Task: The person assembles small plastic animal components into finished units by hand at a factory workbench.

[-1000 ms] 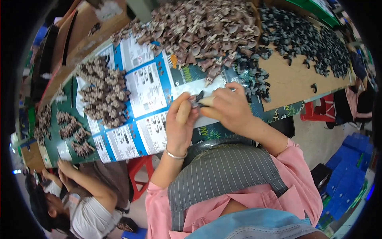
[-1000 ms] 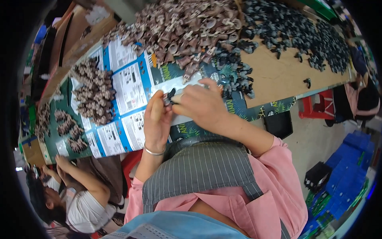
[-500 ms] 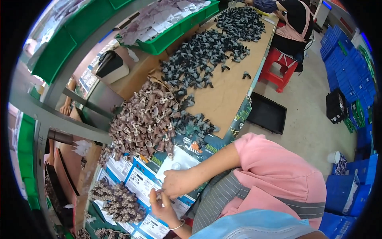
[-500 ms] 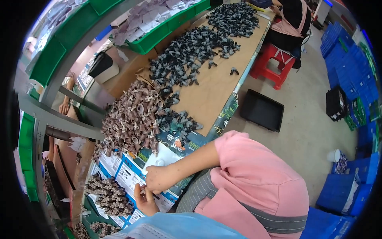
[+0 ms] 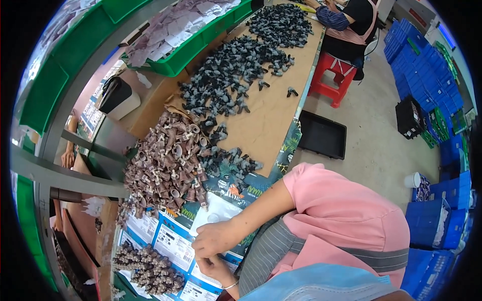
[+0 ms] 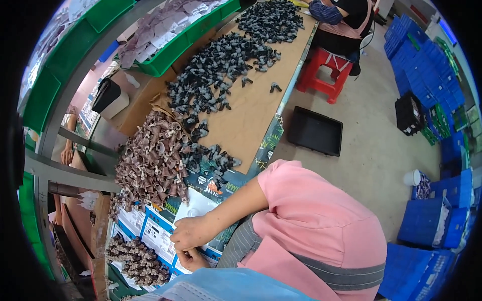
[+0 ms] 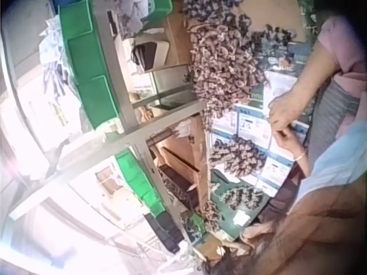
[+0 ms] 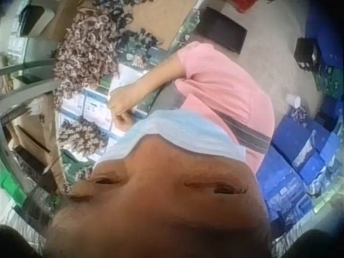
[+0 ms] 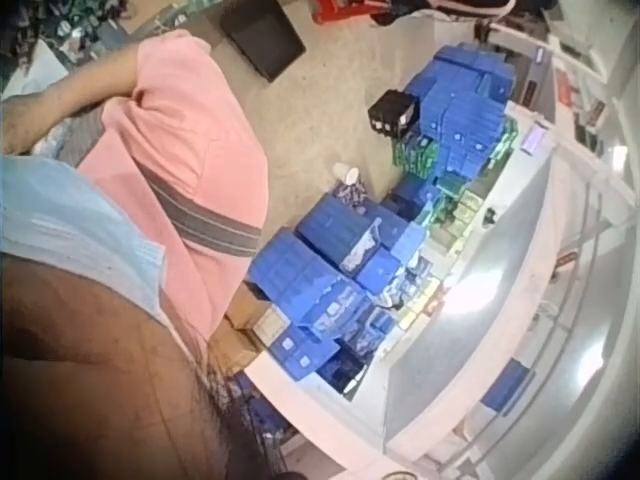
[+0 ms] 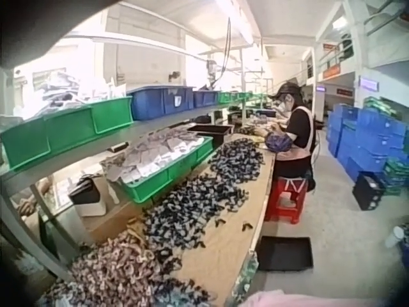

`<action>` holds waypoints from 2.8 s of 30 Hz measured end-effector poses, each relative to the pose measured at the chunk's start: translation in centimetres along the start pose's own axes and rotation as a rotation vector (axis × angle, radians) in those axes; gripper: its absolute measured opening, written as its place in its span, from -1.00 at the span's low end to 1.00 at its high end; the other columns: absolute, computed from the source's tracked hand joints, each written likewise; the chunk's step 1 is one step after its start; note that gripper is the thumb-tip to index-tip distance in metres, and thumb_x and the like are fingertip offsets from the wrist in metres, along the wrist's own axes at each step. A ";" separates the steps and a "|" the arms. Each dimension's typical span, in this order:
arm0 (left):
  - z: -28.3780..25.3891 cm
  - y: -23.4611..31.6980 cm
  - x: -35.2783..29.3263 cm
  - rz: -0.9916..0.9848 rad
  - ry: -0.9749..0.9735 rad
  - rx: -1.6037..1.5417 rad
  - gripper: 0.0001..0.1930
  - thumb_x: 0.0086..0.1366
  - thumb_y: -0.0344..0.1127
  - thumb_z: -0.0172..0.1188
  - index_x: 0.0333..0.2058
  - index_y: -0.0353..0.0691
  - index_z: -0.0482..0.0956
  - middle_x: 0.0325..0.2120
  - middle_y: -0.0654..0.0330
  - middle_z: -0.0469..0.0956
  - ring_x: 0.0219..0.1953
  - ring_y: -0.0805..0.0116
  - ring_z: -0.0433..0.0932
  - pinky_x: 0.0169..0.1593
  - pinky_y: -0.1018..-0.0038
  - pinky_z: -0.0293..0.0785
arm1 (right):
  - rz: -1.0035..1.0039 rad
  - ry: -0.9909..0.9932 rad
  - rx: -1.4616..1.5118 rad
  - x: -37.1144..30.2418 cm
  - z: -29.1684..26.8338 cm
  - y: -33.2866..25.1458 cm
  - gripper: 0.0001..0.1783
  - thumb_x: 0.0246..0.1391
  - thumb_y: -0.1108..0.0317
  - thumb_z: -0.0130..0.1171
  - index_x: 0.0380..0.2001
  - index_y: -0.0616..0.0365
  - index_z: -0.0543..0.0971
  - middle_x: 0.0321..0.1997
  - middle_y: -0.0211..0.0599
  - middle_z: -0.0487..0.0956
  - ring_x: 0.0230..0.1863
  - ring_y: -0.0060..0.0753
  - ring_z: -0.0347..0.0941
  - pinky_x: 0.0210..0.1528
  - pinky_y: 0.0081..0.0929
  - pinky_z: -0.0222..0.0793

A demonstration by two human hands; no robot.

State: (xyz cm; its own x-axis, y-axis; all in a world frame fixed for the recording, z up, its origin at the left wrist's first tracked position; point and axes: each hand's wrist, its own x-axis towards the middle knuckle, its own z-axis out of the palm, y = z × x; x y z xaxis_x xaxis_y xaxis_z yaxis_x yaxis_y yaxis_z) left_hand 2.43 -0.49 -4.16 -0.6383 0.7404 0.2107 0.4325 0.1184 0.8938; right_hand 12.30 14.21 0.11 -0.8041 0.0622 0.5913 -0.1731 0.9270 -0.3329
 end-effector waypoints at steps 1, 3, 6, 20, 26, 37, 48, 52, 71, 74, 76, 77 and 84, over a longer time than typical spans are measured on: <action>-0.1 0.1 0.2 -0.009 -0.004 0.006 -0.87 0.31 -0.43 0.19 -0.22 -0.37 0.54 -0.35 0.08 0.61 -0.31 0.30 0.56 -0.20 0.41 0.48 | -0.001 0.017 -0.019 -0.1 0.1 0.1 -0.88 -0.04 0.23 0.14 -0.48 -0.01 0.47 -0.41 -0.48 0.45 -0.37 -0.40 0.48 -0.33 -0.39 0.25; -0.3 0.1 0.6 -0.001 -0.085 0.040 -0.85 0.42 -0.41 0.09 -0.13 -0.36 0.49 -0.31 0.24 0.53 -0.29 0.52 0.44 -0.24 0.58 0.42 | -0.009 0.054 -0.073 0.2 0.2 0.4 -0.87 -0.05 0.19 0.14 -0.48 -0.05 0.48 -0.40 -0.52 0.46 -0.38 -0.45 0.47 -0.35 -0.43 0.20; -0.1 -0.1 0.1 -0.015 -0.097 0.036 -0.83 0.42 -0.42 0.09 -0.10 -0.37 0.48 -0.29 0.25 0.51 -0.28 0.52 0.43 -0.22 0.58 0.42 | 0.006 0.014 -0.074 -0.3 0.4 0.5 -0.85 -0.06 0.16 0.16 -0.47 -0.05 0.50 -0.40 -0.51 0.46 -0.37 -0.46 0.46 -0.34 -0.42 0.20; 0.4 1.6 1.2 0.164 0.017 0.153 -0.87 0.27 -0.41 0.24 -0.30 -0.37 0.54 -0.42 0.09 0.38 -0.33 0.16 0.43 -0.26 0.33 0.35 | -0.004 0.008 -0.022 0.3 0.4 0.6 -0.86 -0.06 0.19 0.13 -0.44 -0.11 0.42 -0.38 -0.53 0.37 -0.31 -0.46 0.40 -0.33 -0.43 0.19; 0.6 2.3 1.5 0.203 0.005 0.180 -0.86 0.25 -0.41 0.25 -0.32 -0.37 0.52 -0.44 0.08 0.36 -0.38 0.15 0.37 -0.31 0.32 0.30 | -0.030 0.129 0.005 0.4 1.7 1.8 -0.85 0.01 0.14 0.11 -0.46 -0.10 0.43 -0.39 -0.51 0.39 -0.32 -0.43 0.41 -0.36 -0.42 0.21; 0.1 0.0 0.5 0.155 0.091 0.199 -0.85 0.14 -0.43 0.30 -0.38 -0.36 0.52 -0.53 0.16 0.34 -0.48 0.27 0.30 -0.39 0.39 0.25 | 0.044 -0.004 -0.015 0.7 2.7 0.3 -0.75 0.02 0.08 0.11 -0.44 0.02 0.54 -0.34 -0.34 0.52 -0.27 -0.21 0.54 -0.35 -0.23 0.38; 1.2 1.4 1.7 0.201 0.077 0.249 -0.79 0.20 -0.42 0.29 -0.19 -0.35 0.58 -0.49 0.18 0.35 -0.46 0.35 0.33 -0.39 0.42 0.29 | 0.149 0.025 0.035 0.5 1.9 1.2 -0.73 0.02 0.04 0.13 -0.44 -0.01 0.58 -0.36 -0.36 0.55 -0.29 -0.22 0.55 -0.34 -0.21 0.38; 0.3 1.1 -0.2 0.197 0.124 0.175 -0.59 0.24 -0.41 0.29 0.06 -0.35 0.53 -0.35 0.16 0.45 -0.38 0.38 0.43 -0.33 0.48 0.38 | 0.128 0.226 -0.095 -1.4 -1.1 -0.4 -0.82 0.05 0.10 0.13 -0.38 -0.09 0.57 -0.34 -0.50 0.47 -0.21 -0.43 0.46 -0.16 -0.35 0.21; -6.0 -0.3 -2.0 -0.092 0.589 0.316 -0.13 0.13 -0.43 0.39 0.37 -0.26 0.11 -0.29 0.20 0.50 -0.34 0.44 0.48 -0.27 0.51 0.39 | 0.588 0.238 -0.267 -12.4 -10.8 6.6 -0.76 0.16 0.36 0.24 -0.11 0.19 0.61 -0.09 -0.15 0.56 -0.04 -0.05 0.48 0.00 -0.28 0.36; -6.7 -1.2 -0.5 -0.141 0.613 0.232 -0.10 0.13 -0.45 0.39 0.39 -0.23 0.06 -0.38 0.26 0.41 -0.37 0.48 0.45 -0.29 0.54 0.39 | 0.608 0.212 -0.290 -13.1 -11.0 6.6 -0.74 0.15 0.39 0.24 -0.09 0.22 0.60 -0.09 -0.13 0.55 -0.04 -0.05 0.47 0.02 -0.28 0.36; -6.8 -0.9 0.2 -0.154 0.592 0.260 -0.09 0.14 -0.45 0.39 0.39 -0.21 0.06 -0.39 0.29 0.38 -0.39 0.52 0.40 -0.33 0.57 0.38 | 0.592 0.252 -0.262 -13.8 -11.5 6.4 -0.73 0.14 0.40 0.25 -0.08 0.22 0.59 -0.08 -0.13 0.55 -0.03 -0.06 0.47 0.04 -0.28 0.35; -7.3 -1.0 0.2 -0.156 0.612 0.214 -0.08 0.13 -0.46 0.40 0.40 -0.19 0.05 -0.41 0.32 0.35 -0.40 0.53 0.36 -0.37 0.58 0.37 | 0.622 0.234 -0.241 -13.6 -11.2 6.4 -0.72 0.14 0.40 0.26 -0.07 0.22 0.59 -0.07 -0.13 0.54 -0.02 -0.06 0.47 0.05 -0.28 0.35; -5.6 -0.8 -1.5 0.125 0.646 0.334 -0.07 0.09 -0.49 0.44 0.37 -0.24 0.06 -0.30 0.30 0.40 -0.39 0.58 0.37 -0.35 0.63 0.37 | 0.671 0.258 -0.356 -13.3 -11.9 4.4 -0.69 0.15 0.35 0.26 -0.04 0.20 0.58 0.00 -0.12 0.49 0.06 -0.06 0.41 0.10 -0.28 0.32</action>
State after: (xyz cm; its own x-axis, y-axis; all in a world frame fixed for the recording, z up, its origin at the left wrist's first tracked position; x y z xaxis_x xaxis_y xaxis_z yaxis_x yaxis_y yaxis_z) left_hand -0.52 -5.36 -2.92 -0.7746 0.2363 0.5866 0.6318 0.3297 0.7015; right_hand 29.00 21.85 -0.43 -0.5079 0.6913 0.5140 0.5272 0.7213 -0.4492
